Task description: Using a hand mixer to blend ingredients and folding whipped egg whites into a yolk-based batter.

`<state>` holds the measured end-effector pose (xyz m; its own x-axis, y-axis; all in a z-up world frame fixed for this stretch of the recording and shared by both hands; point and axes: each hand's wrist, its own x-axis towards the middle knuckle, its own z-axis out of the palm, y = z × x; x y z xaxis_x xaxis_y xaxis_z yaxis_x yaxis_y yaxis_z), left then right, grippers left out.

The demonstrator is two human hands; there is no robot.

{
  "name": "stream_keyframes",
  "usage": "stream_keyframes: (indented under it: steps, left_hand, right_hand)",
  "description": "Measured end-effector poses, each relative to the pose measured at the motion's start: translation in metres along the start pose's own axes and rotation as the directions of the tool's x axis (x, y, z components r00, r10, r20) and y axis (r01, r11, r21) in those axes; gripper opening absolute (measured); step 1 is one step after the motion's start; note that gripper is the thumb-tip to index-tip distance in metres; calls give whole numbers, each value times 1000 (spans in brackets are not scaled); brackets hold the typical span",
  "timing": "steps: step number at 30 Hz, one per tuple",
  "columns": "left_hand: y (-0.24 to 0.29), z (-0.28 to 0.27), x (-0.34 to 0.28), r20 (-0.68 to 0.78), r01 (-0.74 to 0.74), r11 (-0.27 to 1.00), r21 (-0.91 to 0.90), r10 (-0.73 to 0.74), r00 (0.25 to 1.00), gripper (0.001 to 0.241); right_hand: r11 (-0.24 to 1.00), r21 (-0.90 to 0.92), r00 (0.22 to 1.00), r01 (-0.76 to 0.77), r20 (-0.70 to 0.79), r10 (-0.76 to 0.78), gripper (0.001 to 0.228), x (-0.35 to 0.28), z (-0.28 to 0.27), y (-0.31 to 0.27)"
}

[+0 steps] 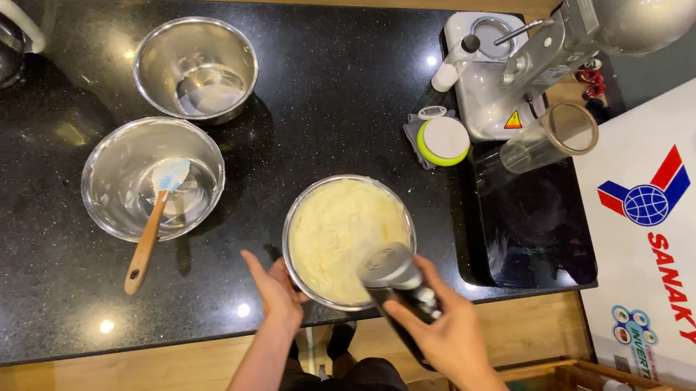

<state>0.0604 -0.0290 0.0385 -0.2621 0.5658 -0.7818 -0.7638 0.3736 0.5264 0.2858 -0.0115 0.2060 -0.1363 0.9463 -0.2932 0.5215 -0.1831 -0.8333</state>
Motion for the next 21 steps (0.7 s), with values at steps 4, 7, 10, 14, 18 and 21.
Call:
stream_keyframes:
  steps: [4, 7, 10, 14, 18, 21]
  left_hand:
    - [-42, 10, -12, -59, 9, 998, -58, -13, 998, 99]
    - [-61, 3, -6, -49, 24, 992, -125, -30, 998, 87]
    - [-68, -21, 21, 54, 36, 999, -25, -35, 998, 89]
    - [-25, -27, 46, 95, -72, 963, 259, 49, 994, 85]
    - [34, -1, 64, 147, -221, 856, 468, 171, 974, 80]
    - [63, 25, 86, 241, -247, 816, 522, 136, 961, 83]
  right_hand:
    - [995, -69, 994, 71, 91, -64, 79, 26, 19, -32]
    - [982, -128, 985, 138, 117, -123, 73, 53, 20, -41]
    - [976, -39, 977, 212, 43, -211, 67, 61, 11, -37]
    - [960, 6, 958, 281, -62, -280, 65, 42, -7, -25]
    - [997, 43, 998, 68, 0, -68, 75, 20, -5, -7]
    - [988, -93, 991, 119, 79, -112, 77, 27, 12, -16]
